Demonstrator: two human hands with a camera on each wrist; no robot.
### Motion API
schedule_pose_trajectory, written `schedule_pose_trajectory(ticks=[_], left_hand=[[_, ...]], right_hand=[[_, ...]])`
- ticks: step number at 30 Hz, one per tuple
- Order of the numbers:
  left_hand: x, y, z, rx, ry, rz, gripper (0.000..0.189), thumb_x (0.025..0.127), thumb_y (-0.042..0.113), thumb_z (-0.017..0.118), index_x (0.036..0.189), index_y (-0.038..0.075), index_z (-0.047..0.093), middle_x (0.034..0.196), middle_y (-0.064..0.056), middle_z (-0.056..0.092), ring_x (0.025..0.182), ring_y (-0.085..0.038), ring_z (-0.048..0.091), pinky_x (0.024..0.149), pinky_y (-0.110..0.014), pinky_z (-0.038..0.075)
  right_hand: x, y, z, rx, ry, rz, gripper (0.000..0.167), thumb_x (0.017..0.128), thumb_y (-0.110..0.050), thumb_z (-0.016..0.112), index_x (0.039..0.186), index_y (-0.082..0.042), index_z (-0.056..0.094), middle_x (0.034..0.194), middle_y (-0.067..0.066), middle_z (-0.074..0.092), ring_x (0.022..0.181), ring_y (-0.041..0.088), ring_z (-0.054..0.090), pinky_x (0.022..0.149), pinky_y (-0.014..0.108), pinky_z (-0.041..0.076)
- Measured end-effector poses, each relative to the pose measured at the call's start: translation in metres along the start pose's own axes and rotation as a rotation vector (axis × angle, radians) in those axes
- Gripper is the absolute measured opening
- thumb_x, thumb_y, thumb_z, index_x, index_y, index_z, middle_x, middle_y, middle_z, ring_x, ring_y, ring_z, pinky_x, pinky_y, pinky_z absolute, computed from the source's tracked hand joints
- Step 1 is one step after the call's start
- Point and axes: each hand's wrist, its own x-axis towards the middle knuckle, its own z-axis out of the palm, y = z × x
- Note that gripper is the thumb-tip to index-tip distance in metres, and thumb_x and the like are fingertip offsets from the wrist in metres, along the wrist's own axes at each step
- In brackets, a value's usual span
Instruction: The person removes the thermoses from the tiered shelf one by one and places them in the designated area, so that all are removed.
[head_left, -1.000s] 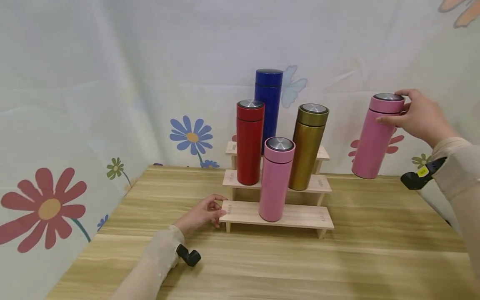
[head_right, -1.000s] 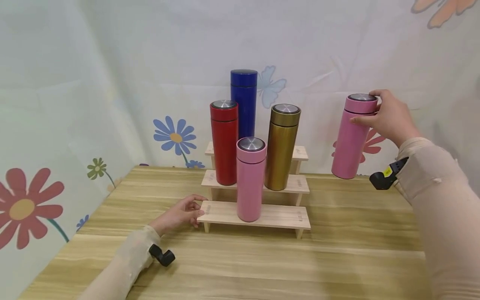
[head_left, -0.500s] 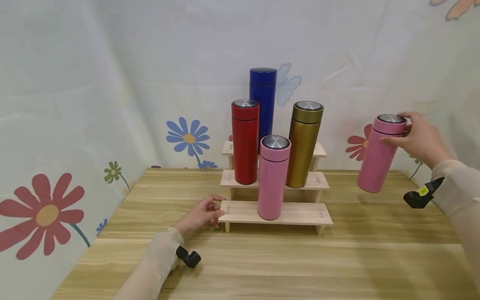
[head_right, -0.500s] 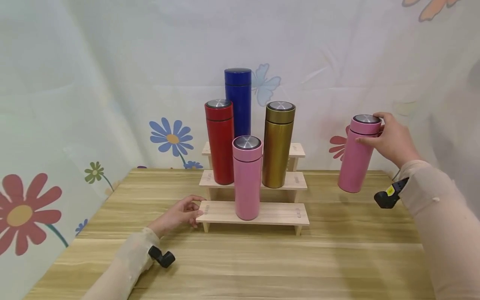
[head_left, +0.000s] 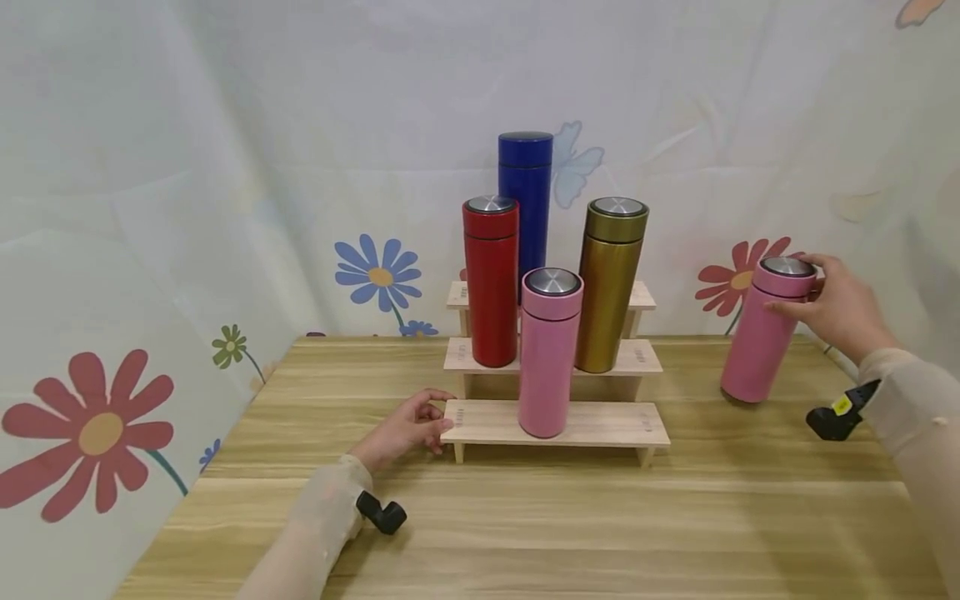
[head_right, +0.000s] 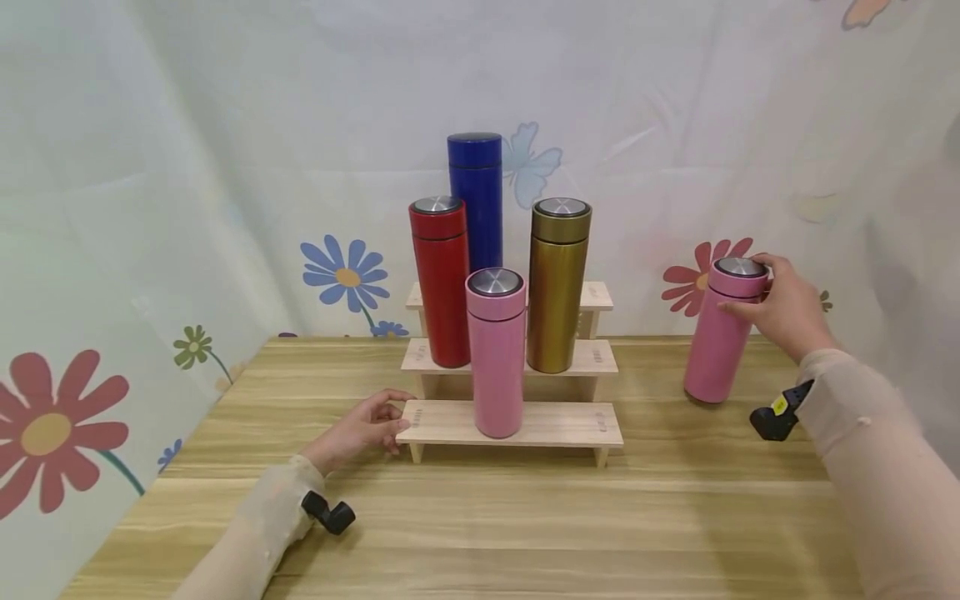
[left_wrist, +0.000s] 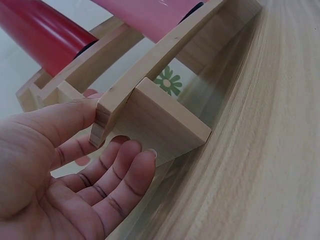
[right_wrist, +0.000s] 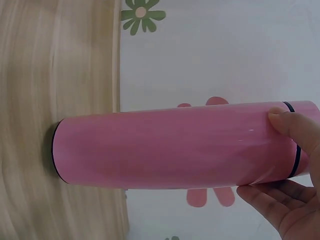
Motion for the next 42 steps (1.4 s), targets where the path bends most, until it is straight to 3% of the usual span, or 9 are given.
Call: schedule_pose_trajectory(ticks=[12,23,33,38,42], left_hand=[[0.001,-0.002,0.002,-0.006,0.001,-0.001,0.050,0.095,0.012,0.059,0.137,-0.003,0.036,0.091,-0.005,0.054,0.065,-0.014,0.060,0.065,-0.028,0.057],[0.002,0.001,0.000,-0.013,0.002,0.006,0.050,0.095,0.010,0.059,0.137,-0.004,0.036,0.091,-0.006,0.054,0.066,-0.015,0.061,0.065,-0.029,0.057],[0.001,-0.001,0.001,-0.015,-0.005,0.010,0.051,0.095,0.012,0.059,0.138,-0.004,0.036,0.090,-0.005,0.054,0.064,-0.015,0.059,0.065,-0.030,0.058],[0.001,0.000,0.001,-0.018,-0.011,0.006,0.052,0.095,0.013,0.059,0.138,-0.004,0.035,0.091,-0.005,0.054,0.065,-0.015,0.060,0.066,-0.029,0.057],[0.001,0.001,0.001,-0.019,-0.012,0.004,0.052,0.096,0.013,0.059,0.138,-0.004,0.035,0.091,-0.005,0.055,0.065,-0.015,0.061,0.065,-0.029,0.057]], right_hand=[[-0.006,0.015,0.004,0.015,-0.022,0.033,0.097,0.090,-0.043,0.064,0.148,0.010,0.008,0.124,0.042,0.040,0.108,0.054,0.046,0.083,0.061,0.047],[-0.006,0.018,-0.002,-0.010,-0.041,0.048,0.094,0.093,-0.044,0.058,0.148,0.011,0.005,0.126,0.044,0.037,0.111,0.057,0.043,0.089,0.068,0.040],[-0.001,0.014,-0.023,-0.024,-0.051,0.058,0.088,0.096,-0.046,0.051,0.150,0.007,0.005,0.136,0.047,0.029,0.120,0.061,0.034,0.094,0.073,0.034],[0.006,0.002,-0.041,-0.007,-0.042,0.066,0.089,0.096,-0.046,0.050,0.150,0.007,0.003,0.142,0.046,0.020,0.128,0.062,0.026,0.095,0.075,0.030],[0.015,-0.012,-0.057,-0.073,-0.022,0.063,0.090,0.096,-0.050,0.047,0.150,0.006,0.003,0.142,0.046,0.021,0.128,0.061,0.026,0.095,0.076,0.029]])
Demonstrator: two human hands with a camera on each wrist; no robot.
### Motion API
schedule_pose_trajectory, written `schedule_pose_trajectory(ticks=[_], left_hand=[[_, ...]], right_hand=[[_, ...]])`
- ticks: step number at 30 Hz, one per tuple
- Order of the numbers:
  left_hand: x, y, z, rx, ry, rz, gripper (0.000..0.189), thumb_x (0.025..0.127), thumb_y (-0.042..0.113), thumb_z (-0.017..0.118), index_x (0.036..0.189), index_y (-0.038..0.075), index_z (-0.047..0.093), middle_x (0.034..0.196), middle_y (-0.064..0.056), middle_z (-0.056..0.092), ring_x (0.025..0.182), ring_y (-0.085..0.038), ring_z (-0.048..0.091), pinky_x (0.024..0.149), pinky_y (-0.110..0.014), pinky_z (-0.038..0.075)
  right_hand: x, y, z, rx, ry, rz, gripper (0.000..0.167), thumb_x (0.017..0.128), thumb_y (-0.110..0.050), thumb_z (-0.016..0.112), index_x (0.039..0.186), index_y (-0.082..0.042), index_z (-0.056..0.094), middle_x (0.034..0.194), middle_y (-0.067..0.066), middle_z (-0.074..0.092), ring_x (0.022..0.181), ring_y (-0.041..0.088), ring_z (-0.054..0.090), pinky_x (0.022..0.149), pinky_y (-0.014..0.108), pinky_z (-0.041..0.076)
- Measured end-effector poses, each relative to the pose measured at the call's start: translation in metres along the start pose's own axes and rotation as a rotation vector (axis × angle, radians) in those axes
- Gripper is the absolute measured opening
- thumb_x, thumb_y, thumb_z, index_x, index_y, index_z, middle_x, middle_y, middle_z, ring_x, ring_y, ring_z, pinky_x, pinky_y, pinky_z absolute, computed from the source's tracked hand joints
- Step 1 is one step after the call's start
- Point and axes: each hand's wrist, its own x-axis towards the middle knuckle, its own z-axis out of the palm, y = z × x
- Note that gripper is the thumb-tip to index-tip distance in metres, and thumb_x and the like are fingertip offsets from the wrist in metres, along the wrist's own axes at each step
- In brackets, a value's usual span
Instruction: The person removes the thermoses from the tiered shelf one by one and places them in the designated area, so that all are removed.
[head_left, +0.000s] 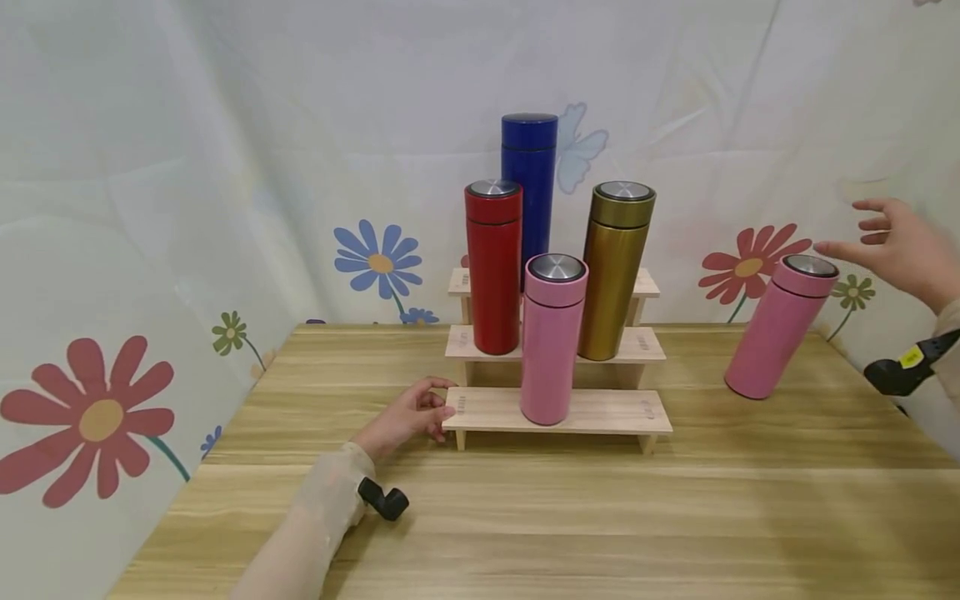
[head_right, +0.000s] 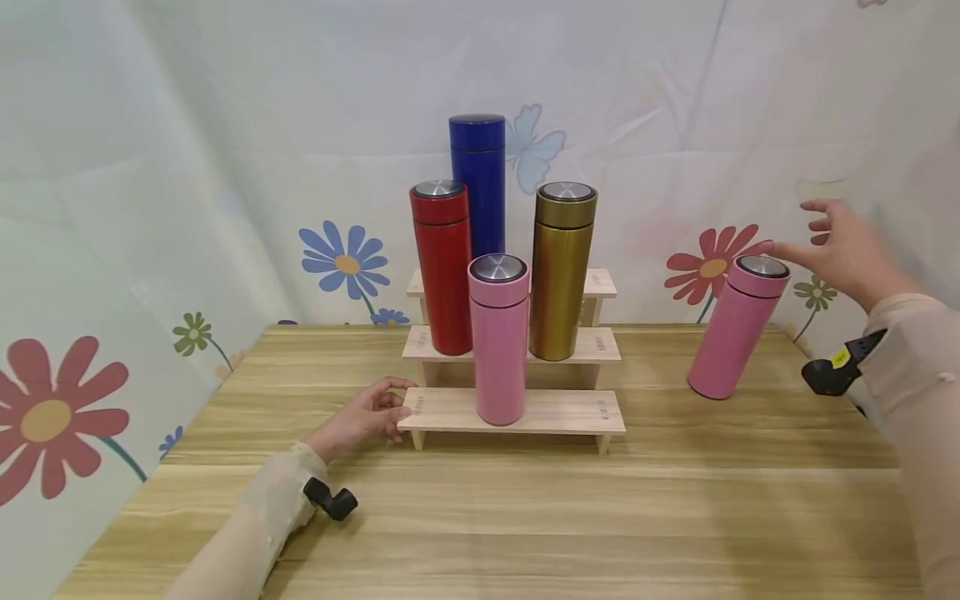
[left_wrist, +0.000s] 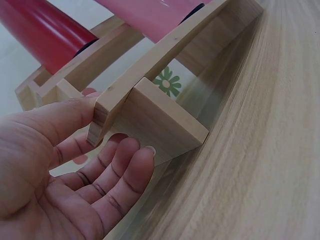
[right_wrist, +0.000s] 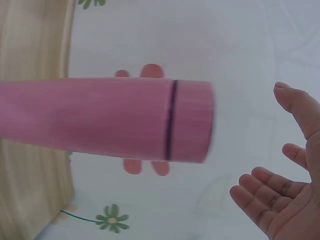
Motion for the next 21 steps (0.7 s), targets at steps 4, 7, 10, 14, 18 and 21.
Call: schedule_pose_trajectory(ticks=[4,7,10,14,18,21], left_hand=[[0.000,0.001,0.000,0.005,0.004,0.002,0.051,0.096,0.012,0.058,0.138,-0.004,0.035,0.091,-0.005,0.055,0.066,-0.015,0.061,0.065,-0.029,0.057],[0.000,0.001,0.000,0.013,0.005,0.001,0.050,0.096,0.012,0.058,0.138,-0.004,0.036,0.091,-0.006,0.054,0.066,-0.016,0.061,0.065,-0.029,0.057],[0.000,0.000,-0.001,0.016,0.007,-0.003,0.050,0.095,0.013,0.059,0.137,-0.004,0.036,0.091,-0.006,0.054,0.066,-0.016,0.061,0.065,-0.029,0.057],[0.001,-0.001,-0.001,0.012,0.013,-0.009,0.050,0.095,0.013,0.060,0.137,-0.003,0.037,0.091,-0.006,0.055,0.066,-0.016,0.062,0.065,-0.028,0.057],[0.001,-0.003,0.000,0.008,0.017,-0.012,0.051,0.095,0.014,0.061,0.137,-0.002,0.037,0.091,-0.006,0.055,0.066,-0.015,0.061,0.065,-0.028,0.057],[0.000,-0.005,-0.001,0.009,0.014,-0.006,0.051,0.095,0.014,0.061,0.136,-0.003,0.037,0.091,-0.006,0.054,0.066,-0.016,0.061,0.065,-0.028,0.057]], right_hand=[[0.009,-0.016,-0.018,-0.045,-0.004,-0.005,0.090,0.096,-0.053,0.045,0.151,0.005,0.003,0.143,0.045,0.019,0.128,0.062,0.025,0.096,0.076,0.027],[0.017,-0.032,-0.030,-0.047,-0.012,-0.013,0.090,0.096,-0.054,0.043,0.151,0.004,0.002,0.145,0.044,0.017,0.129,0.063,0.023,0.098,0.076,0.025],[0.023,-0.050,-0.041,-0.055,-0.001,-0.032,0.088,0.097,-0.053,0.043,0.151,0.004,0.003,0.145,0.044,0.019,0.127,0.063,0.025,0.100,0.075,0.025],[0.030,-0.078,-0.052,-0.062,0.013,-0.066,0.085,0.097,-0.049,0.046,0.151,0.003,0.007,0.145,0.042,0.023,0.125,0.062,0.029,0.101,0.074,0.027],[0.036,-0.105,-0.058,-0.070,0.006,-0.097,0.083,0.097,-0.049,0.047,0.152,0.000,0.010,0.145,0.040,0.026,0.122,0.060,0.032,0.100,0.074,0.028],[0.039,-0.124,-0.059,-0.069,-0.014,-0.125,0.083,0.096,-0.049,0.048,0.153,-0.002,0.010,0.146,0.039,0.027,0.122,0.058,0.033,0.101,0.074,0.028]])
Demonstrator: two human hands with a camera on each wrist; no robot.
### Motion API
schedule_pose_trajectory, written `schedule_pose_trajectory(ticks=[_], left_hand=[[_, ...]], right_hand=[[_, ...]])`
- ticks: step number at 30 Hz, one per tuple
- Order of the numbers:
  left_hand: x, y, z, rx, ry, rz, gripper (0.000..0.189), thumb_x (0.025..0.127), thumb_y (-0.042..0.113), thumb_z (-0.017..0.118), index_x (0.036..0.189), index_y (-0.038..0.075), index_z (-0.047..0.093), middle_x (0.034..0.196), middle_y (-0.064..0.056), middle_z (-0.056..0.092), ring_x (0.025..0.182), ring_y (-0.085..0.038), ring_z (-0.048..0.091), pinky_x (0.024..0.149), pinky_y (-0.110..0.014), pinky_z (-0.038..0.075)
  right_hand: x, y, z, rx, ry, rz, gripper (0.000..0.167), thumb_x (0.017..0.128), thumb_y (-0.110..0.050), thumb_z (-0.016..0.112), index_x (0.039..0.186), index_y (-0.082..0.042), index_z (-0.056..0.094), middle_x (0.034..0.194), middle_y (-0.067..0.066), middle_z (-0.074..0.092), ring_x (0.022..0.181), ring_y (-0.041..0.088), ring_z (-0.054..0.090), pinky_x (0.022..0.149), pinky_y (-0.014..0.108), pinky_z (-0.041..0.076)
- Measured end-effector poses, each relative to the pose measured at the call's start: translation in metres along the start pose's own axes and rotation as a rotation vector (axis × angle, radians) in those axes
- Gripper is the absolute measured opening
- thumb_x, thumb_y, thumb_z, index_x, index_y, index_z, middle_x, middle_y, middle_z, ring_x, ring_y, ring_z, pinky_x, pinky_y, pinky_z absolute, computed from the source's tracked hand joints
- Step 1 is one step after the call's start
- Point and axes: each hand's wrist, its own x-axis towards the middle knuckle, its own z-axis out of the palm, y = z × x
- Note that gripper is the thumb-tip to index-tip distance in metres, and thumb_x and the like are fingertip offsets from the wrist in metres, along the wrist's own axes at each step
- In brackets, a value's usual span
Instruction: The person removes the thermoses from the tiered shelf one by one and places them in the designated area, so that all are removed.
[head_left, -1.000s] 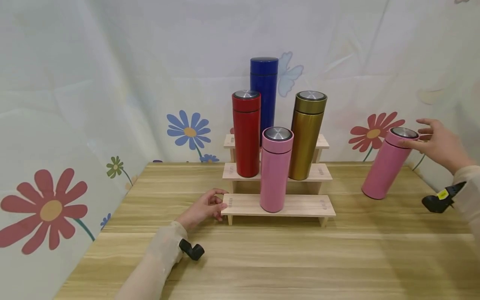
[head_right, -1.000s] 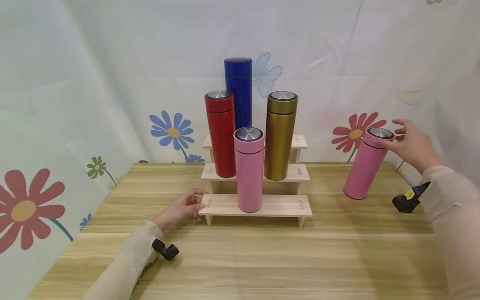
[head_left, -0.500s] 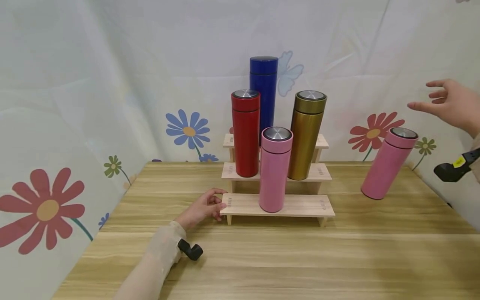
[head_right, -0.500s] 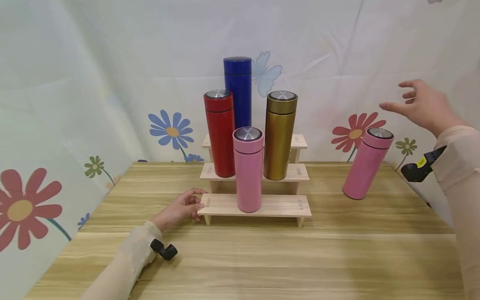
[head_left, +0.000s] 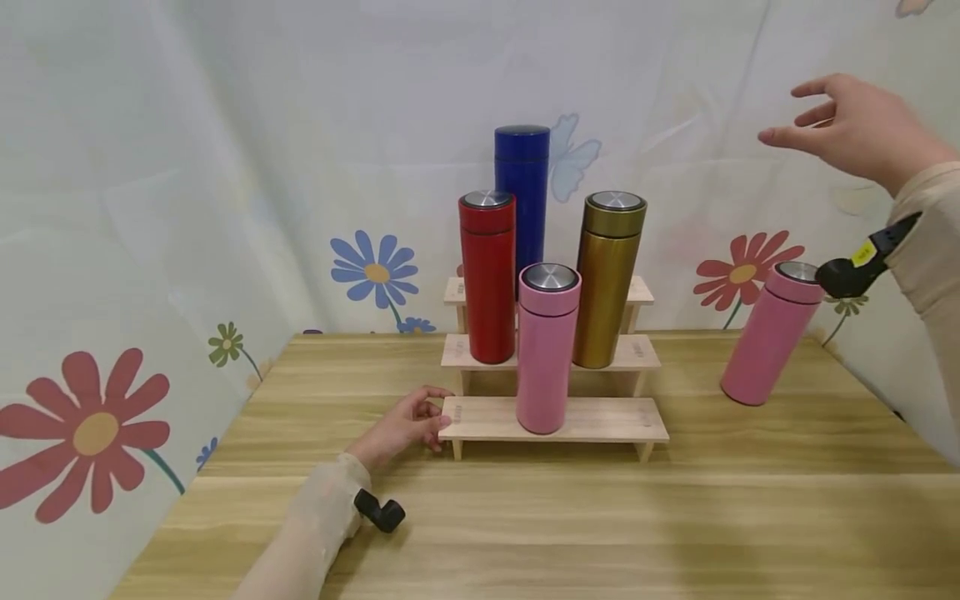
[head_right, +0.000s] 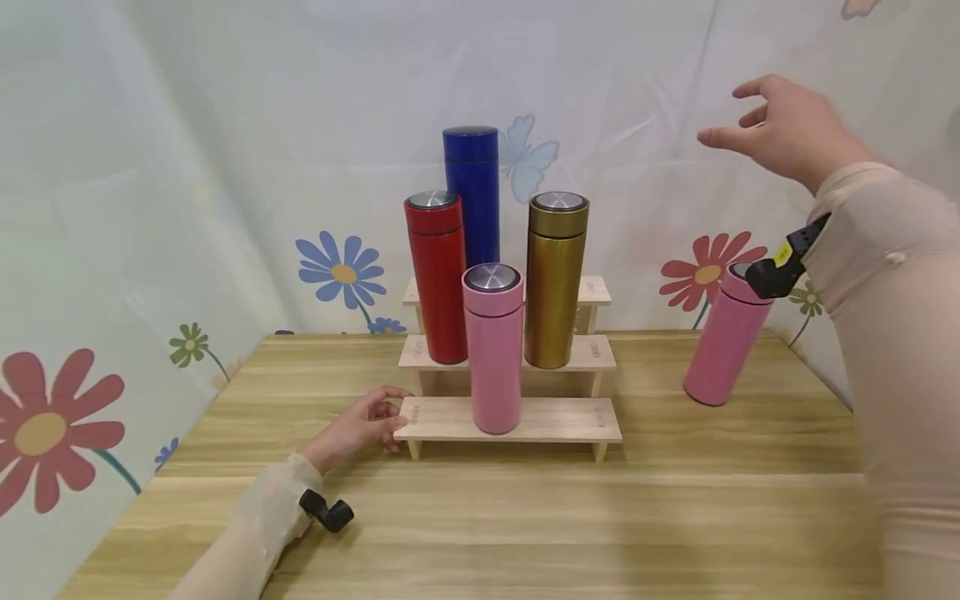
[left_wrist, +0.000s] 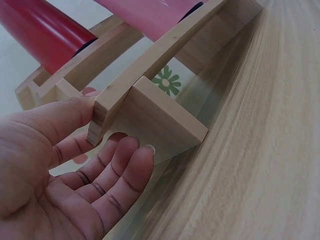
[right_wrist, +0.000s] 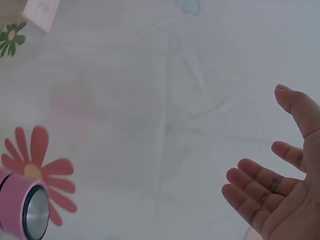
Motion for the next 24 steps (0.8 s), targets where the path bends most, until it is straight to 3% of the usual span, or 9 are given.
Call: schedule_pose_trajectory(ticks=[9,24], left_hand=[[-0.004,-0.004,0.000,-0.003,0.010,0.003,0.051,0.095,0.011,0.060,0.137,-0.004,0.036,0.091,-0.006,0.054,0.065,-0.014,0.060,0.064,-0.028,0.057],[-0.001,-0.001,0.002,-0.026,0.012,0.008,0.051,0.094,0.012,0.061,0.137,-0.004,0.037,0.090,-0.005,0.055,0.064,-0.013,0.060,0.064,-0.028,0.057]], right_hand=[[0.012,-0.051,0.008,0.051,-0.089,-0.112,0.081,0.096,-0.050,0.049,0.154,-0.008,0.011,0.147,0.035,0.031,0.121,0.054,0.041,0.101,0.073,0.030],[0.030,-0.116,0.032,0.121,-0.130,-0.192,0.081,0.094,-0.053,0.049,0.154,-0.011,0.013,0.149,0.028,0.035,0.124,0.049,0.044,0.106,0.065,0.033]])
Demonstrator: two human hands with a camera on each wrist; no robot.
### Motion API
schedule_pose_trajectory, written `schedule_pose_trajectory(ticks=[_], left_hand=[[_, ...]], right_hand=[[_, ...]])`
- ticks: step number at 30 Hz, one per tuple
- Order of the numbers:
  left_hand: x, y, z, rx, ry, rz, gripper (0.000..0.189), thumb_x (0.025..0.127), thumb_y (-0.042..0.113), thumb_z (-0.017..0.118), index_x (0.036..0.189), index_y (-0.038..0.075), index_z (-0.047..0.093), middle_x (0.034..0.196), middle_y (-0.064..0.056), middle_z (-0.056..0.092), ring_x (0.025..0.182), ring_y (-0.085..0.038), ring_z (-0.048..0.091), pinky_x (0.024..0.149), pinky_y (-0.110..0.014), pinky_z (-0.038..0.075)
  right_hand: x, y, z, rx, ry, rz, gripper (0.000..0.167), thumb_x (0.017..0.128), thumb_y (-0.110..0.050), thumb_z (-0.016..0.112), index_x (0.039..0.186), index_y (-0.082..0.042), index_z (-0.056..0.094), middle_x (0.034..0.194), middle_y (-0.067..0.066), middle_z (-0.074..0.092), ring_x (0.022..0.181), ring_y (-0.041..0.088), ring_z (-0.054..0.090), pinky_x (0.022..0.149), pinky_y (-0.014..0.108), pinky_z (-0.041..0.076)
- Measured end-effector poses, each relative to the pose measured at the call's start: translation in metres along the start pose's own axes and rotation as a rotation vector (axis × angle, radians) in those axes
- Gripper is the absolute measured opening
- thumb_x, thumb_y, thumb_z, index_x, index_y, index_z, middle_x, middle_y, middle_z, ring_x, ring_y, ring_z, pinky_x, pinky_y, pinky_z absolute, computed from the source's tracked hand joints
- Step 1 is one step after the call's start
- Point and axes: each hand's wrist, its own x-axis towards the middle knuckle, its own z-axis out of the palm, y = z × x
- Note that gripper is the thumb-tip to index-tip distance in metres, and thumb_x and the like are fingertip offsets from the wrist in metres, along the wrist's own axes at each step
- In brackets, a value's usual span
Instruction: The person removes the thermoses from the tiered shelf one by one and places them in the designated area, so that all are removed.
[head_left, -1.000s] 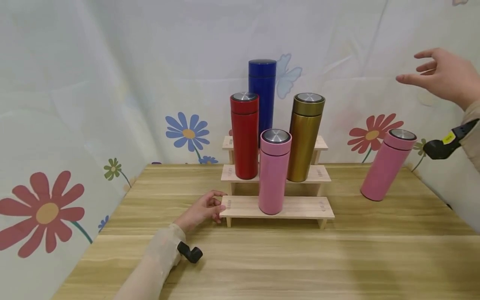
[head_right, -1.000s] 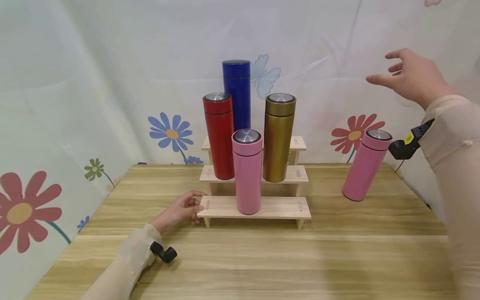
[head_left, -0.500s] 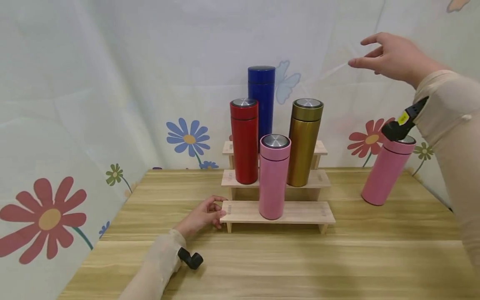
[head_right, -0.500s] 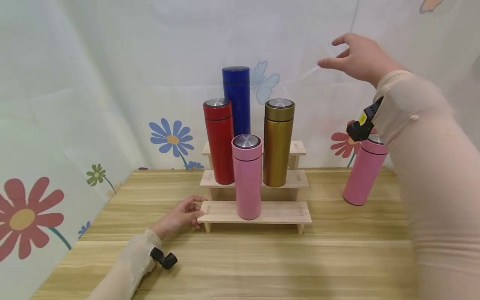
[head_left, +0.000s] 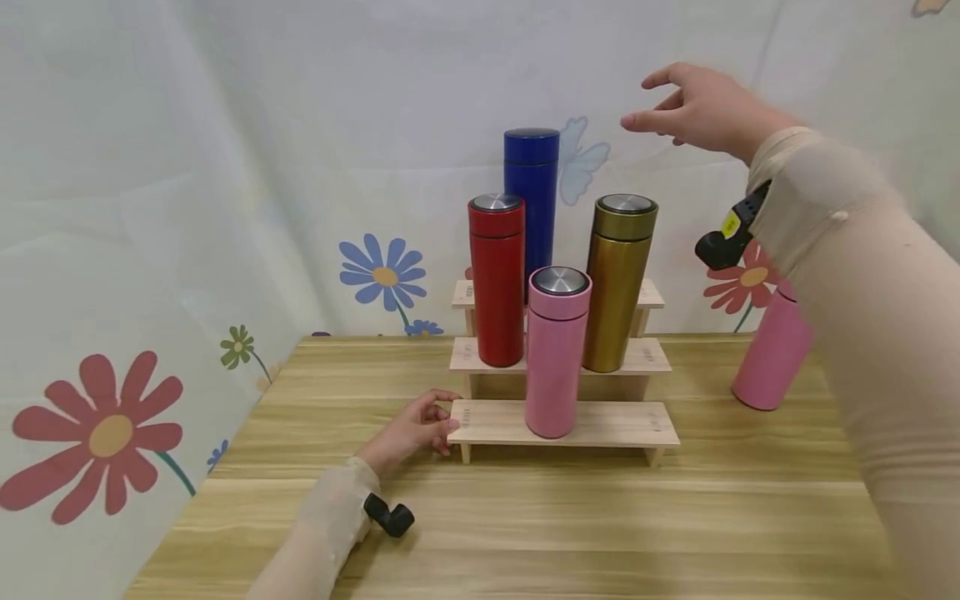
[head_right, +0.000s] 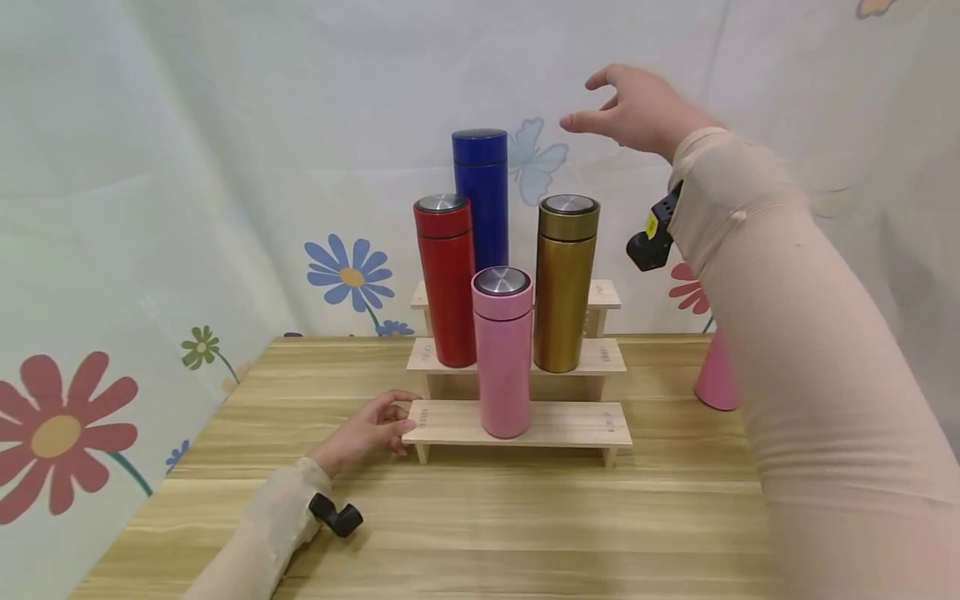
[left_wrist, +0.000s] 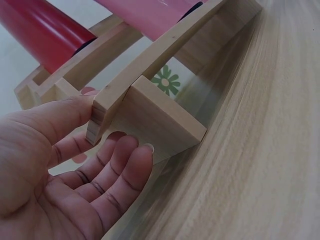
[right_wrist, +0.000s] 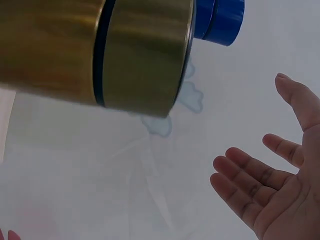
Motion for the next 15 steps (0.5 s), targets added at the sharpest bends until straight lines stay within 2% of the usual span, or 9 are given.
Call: schedule_pose_trajectory(ticks=[7,15], left_hand=[[0.002,-0.003,0.003,-0.010,0.004,0.009,0.052,0.094,0.012,0.061,0.137,-0.003,0.037,0.091,-0.006,0.056,0.066,-0.014,0.061,0.065,-0.028,0.057],[0.003,-0.001,0.006,-0.017,0.025,-0.007,0.050,0.094,0.013,0.062,0.136,0.000,0.039,0.092,-0.005,0.056,0.066,-0.015,0.061,0.065,-0.029,0.057]], right_hand=[[0.013,-0.024,0.019,0.004,-0.031,-0.044,0.080,0.094,-0.054,0.049,0.154,-0.013,0.015,0.149,0.025,0.037,0.123,0.046,0.046,0.108,0.061,0.035],[0.029,-0.042,0.040,0.021,-0.082,-0.079,0.081,0.093,-0.054,0.050,0.154,-0.011,0.017,0.150,0.023,0.038,0.122,0.042,0.050,0.107,0.056,0.039]])
